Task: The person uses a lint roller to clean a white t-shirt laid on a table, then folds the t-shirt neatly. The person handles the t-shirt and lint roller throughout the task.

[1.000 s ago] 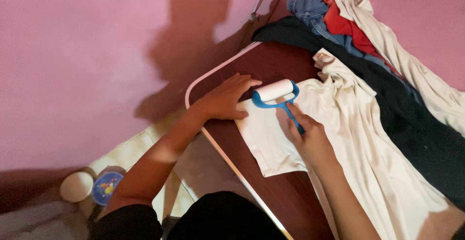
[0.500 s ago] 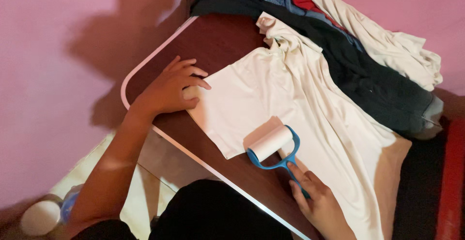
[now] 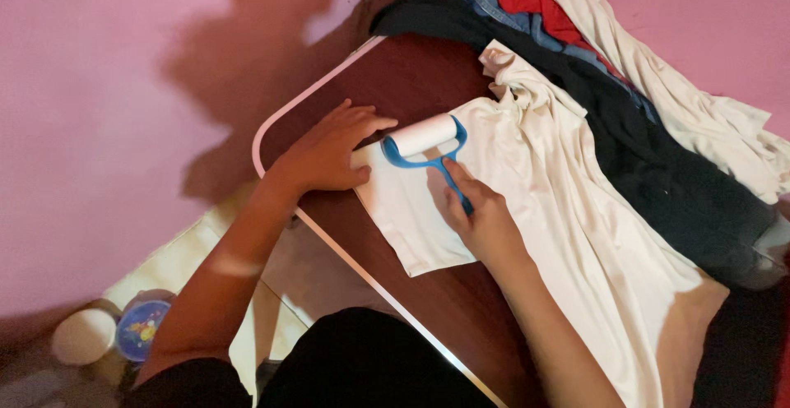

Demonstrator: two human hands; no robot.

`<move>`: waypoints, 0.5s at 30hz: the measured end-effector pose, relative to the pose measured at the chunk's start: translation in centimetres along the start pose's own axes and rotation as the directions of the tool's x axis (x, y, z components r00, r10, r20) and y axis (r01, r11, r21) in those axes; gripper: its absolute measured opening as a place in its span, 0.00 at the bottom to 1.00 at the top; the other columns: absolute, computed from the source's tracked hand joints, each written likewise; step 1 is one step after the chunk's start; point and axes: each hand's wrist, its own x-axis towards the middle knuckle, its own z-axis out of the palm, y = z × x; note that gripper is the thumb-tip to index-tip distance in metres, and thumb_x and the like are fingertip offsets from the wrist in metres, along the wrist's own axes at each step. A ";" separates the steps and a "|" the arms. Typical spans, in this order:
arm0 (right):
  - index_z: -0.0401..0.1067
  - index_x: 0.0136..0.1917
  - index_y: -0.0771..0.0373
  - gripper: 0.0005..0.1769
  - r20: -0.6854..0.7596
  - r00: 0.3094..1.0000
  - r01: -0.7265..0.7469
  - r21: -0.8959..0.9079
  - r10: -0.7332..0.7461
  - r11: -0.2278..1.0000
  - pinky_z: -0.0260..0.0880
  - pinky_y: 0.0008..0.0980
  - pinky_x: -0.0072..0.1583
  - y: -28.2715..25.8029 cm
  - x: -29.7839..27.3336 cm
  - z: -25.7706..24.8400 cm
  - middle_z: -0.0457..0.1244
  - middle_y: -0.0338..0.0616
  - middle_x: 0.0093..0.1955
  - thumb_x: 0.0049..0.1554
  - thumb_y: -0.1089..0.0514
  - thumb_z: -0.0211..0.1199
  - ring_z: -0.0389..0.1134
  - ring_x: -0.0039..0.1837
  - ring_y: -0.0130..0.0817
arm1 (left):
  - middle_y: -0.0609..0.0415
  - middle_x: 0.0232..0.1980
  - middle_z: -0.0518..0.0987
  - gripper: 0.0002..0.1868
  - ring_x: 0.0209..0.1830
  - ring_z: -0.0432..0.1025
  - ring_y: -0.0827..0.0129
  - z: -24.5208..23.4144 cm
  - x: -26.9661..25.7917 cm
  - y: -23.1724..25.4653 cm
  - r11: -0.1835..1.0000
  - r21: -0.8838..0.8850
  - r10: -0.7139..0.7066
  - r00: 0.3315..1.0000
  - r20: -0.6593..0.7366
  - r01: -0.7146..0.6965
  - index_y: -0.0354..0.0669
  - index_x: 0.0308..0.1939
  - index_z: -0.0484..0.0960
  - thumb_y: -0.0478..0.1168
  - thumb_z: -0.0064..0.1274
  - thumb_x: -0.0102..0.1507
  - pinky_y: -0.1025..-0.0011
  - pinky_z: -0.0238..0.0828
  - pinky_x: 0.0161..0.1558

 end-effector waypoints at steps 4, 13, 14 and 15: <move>0.69 0.70 0.61 0.23 -0.018 0.999 0.037 0.052 -0.036 0.998 0.72 0.38 0.57 -0.7 1.2 0.9 0.69 0.58 0.61 0.62 0.59 0.59 0.75 0.52 0.51 | 0.39 0.68 0.73 0.43 0.76 0.60 0.50 -0.2 -0.2 0.6 0.999 -0.040 -0.009 0.999 -0.045 0.007 0.42 0.72 0.67 0.37 0.58 0.51 0.50 0.40 0.80; 0.67 0.73 0.51 0.29 -0.010 0.984 -0.179 -0.153 0.180 0.972 0.71 0.44 0.43 -0.1 -9.8 -1.6 0.67 0.53 0.40 0.58 0.60 0.62 0.69 0.38 0.51 | 0.38 0.67 0.73 0.39 0.75 0.60 0.48 -0.2 0.2 0.4 0.999 0.044 -0.021 1.000 -0.004 0.021 0.42 0.67 0.73 0.37 0.58 0.50 0.50 0.42 0.78; 0.67 0.72 0.53 0.29 -0.051 0.993 -0.109 -0.143 0.103 0.984 0.71 0.43 0.42 -0.3 -11.4 -1.8 0.67 0.53 0.43 0.58 0.60 0.62 0.70 0.37 0.49 | 0.38 0.66 0.73 0.38 0.74 0.60 0.48 -0.2 0.3 0.4 0.999 0.047 -0.026 1.000 0.003 0.025 0.42 0.67 0.73 0.37 0.59 0.50 0.50 0.41 0.78; 0.67 0.72 0.55 0.29 -0.093 0.995 -0.038 -0.137 0.025 0.990 0.72 0.42 0.42 -0.5 -13.0 -2.0 0.68 0.53 0.45 0.57 0.61 0.62 0.70 0.37 0.48 | 0.38 0.66 0.73 0.38 0.74 0.60 0.48 -0.1 0.3 0.5 0.998 0.051 -0.031 0.999 0.010 0.030 0.42 0.67 0.73 0.38 0.59 0.50 0.50 0.41 0.78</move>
